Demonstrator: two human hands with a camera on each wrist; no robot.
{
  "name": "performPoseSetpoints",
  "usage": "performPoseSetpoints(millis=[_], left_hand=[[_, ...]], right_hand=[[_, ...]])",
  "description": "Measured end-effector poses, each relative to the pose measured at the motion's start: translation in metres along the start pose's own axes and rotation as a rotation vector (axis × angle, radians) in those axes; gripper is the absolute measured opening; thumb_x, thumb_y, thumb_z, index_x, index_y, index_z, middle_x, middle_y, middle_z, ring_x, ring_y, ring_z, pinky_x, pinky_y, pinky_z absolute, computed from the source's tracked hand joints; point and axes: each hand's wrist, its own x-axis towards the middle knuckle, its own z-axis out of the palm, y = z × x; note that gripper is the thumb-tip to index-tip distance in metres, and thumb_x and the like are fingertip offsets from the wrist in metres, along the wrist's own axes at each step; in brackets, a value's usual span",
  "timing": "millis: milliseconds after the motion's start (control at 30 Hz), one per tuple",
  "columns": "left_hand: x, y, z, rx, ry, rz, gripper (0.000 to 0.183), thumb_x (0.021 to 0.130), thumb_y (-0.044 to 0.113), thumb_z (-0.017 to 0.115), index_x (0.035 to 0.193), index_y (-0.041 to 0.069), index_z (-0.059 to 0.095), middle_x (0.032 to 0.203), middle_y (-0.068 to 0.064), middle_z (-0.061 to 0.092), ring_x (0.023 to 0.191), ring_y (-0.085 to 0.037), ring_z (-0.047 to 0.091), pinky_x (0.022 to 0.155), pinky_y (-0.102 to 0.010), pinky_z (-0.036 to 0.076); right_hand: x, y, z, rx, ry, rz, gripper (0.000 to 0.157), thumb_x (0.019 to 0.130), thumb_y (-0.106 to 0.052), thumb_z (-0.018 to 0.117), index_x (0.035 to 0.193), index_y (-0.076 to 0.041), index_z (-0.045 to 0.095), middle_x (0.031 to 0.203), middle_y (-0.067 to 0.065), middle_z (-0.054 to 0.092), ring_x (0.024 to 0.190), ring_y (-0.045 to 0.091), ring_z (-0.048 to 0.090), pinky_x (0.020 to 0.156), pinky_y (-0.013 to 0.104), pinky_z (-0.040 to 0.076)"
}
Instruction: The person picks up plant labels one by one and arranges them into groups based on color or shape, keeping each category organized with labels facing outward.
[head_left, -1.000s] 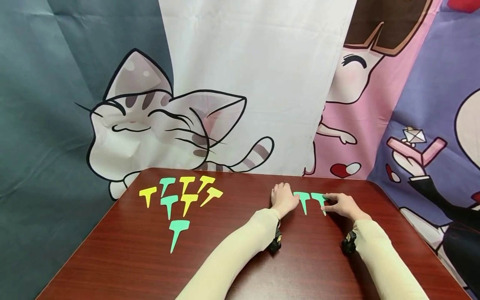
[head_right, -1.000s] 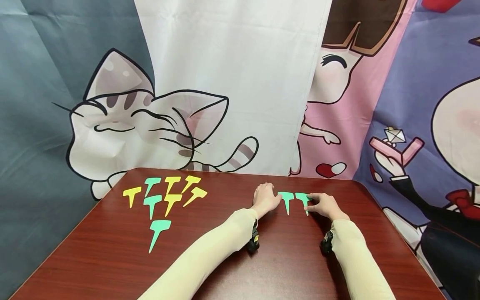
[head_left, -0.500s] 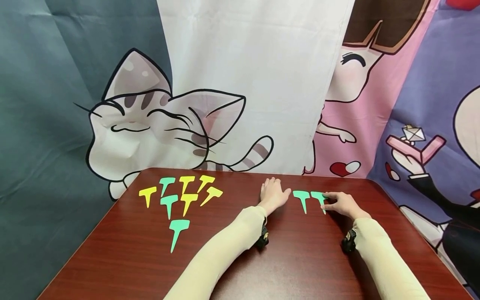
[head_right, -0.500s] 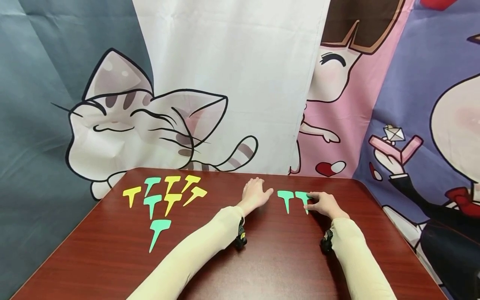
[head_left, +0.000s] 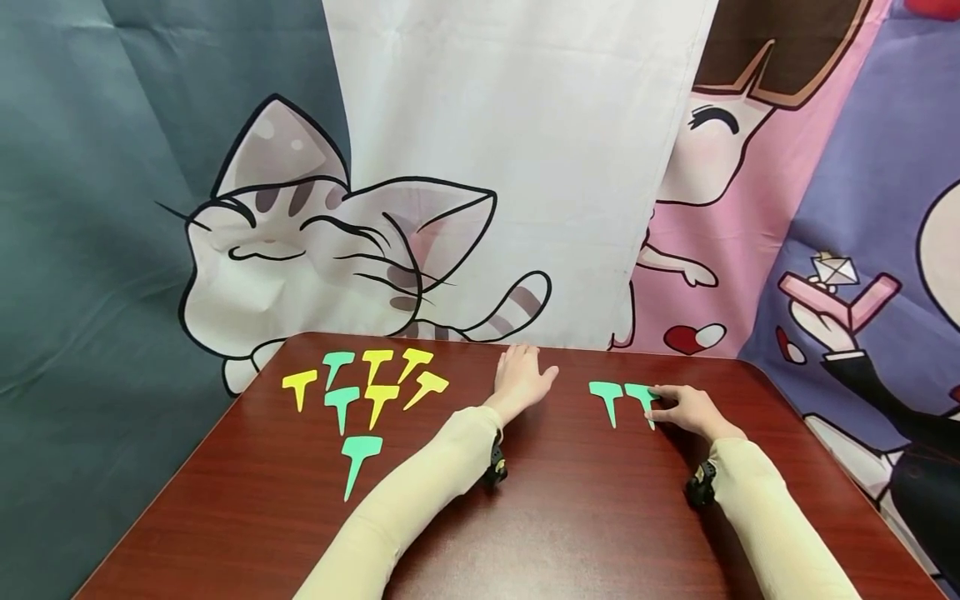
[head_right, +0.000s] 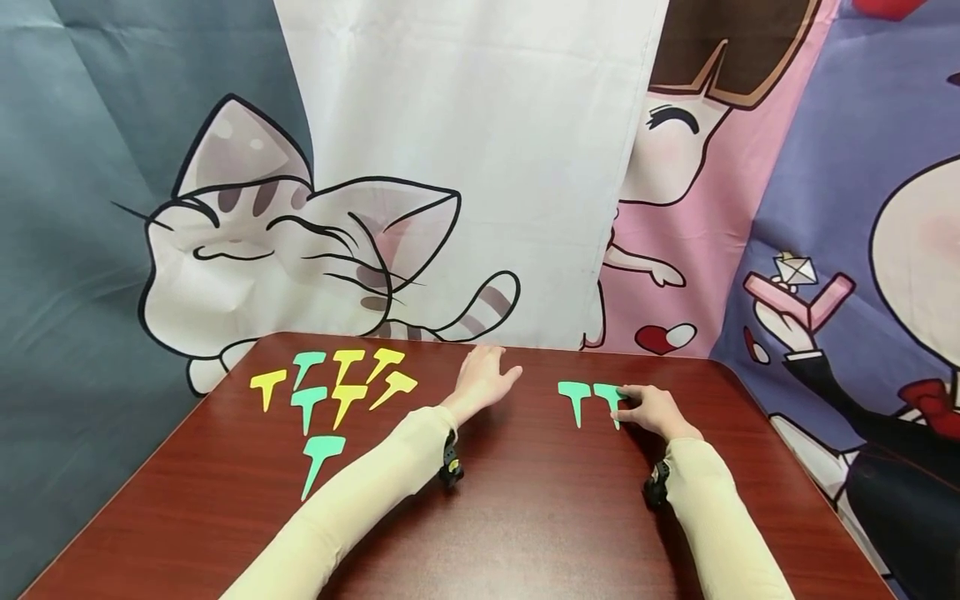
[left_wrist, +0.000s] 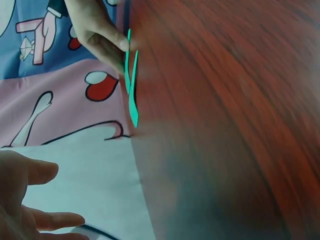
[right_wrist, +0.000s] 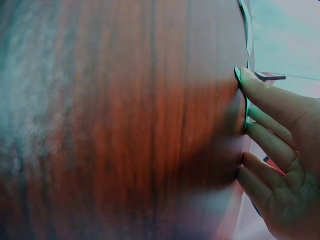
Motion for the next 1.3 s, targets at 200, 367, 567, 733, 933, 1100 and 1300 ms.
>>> performPoseSetpoints(millis=[200,367,567,733,933,1100,1300], left_hand=[[-0.005,-0.020,-0.015,0.031,0.028,0.011,0.056,0.094,0.044,0.052,0.136,0.008,0.049,0.145,-0.010,0.044,0.142,-0.029,0.029,0.117,-0.044,0.021],[-0.010,-0.036,-0.026,0.031,0.040,0.021,0.057,0.093,0.043,0.054,0.136,0.006,0.048,0.144,-0.012,0.045,0.141,-0.030,0.030,0.117,-0.045,0.021],[-0.019,-0.055,-0.037,0.043,0.038,0.025,0.058,0.092,0.043,0.055,0.137,0.005,0.048,0.146,-0.015,0.042,0.141,-0.032,0.029,0.117,-0.046,0.020],[-0.028,-0.069,-0.047,0.050,0.034,0.020,0.058,0.092,0.040,0.057,0.136,0.004,0.048,0.148,-0.017,0.038,0.142,-0.034,0.026,0.117,-0.047,0.020],[-0.038,-0.087,-0.057,0.076,0.045,0.035,0.057,0.091,0.038,0.059,0.134,0.002,0.050,0.147,-0.020,0.039,0.141,-0.036,0.028,0.115,-0.049,0.023],[-0.047,-0.105,-0.067,0.096,0.052,0.005,0.057,0.090,0.037,0.060,0.133,0.001,0.050,0.147,-0.019,0.040,0.141,-0.036,0.028,0.115,-0.048,0.023],[-0.060,-0.125,-0.080,0.092,0.042,-0.033,0.057,0.090,0.035,0.060,0.134,0.000,0.049,0.148,-0.021,0.037,0.142,-0.037,0.024,0.116,-0.050,0.019]], right_hand=[[-0.001,0.002,0.000,0.002,-0.006,0.005,0.066,0.079,-0.038,0.074,0.131,-0.001,0.055,0.131,0.031,0.051,0.122,0.053,0.041,0.097,0.064,0.036],[-0.001,0.001,0.000,0.002,-0.010,0.008,0.066,0.080,-0.037,0.074,0.131,-0.001,0.054,0.132,0.032,0.050,0.123,0.054,0.040,0.097,0.065,0.035],[-0.001,0.000,0.000,-0.002,-0.013,0.005,0.065,0.080,-0.037,0.074,0.131,-0.001,0.055,0.132,0.031,0.050,0.123,0.054,0.040,0.097,0.065,0.036],[-0.001,0.000,0.001,0.000,-0.012,0.004,0.065,0.080,-0.037,0.074,0.131,-0.002,0.055,0.132,0.031,0.051,0.123,0.054,0.041,0.096,0.064,0.036],[-0.002,0.000,0.000,0.003,-0.005,0.003,0.065,0.080,-0.037,0.074,0.131,-0.001,0.055,0.131,0.031,0.051,0.122,0.053,0.041,0.096,0.065,0.036],[-0.002,-0.001,0.001,0.008,-0.007,0.000,0.065,0.080,-0.038,0.074,0.131,-0.002,0.055,0.131,0.031,0.051,0.122,0.053,0.041,0.096,0.065,0.036],[-0.001,-0.001,0.000,-0.002,0.007,-0.012,0.065,0.079,-0.038,0.075,0.130,-0.003,0.057,0.131,0.029,0.053,0.122,0.053,0.041,0.096,0.064,0.036]])
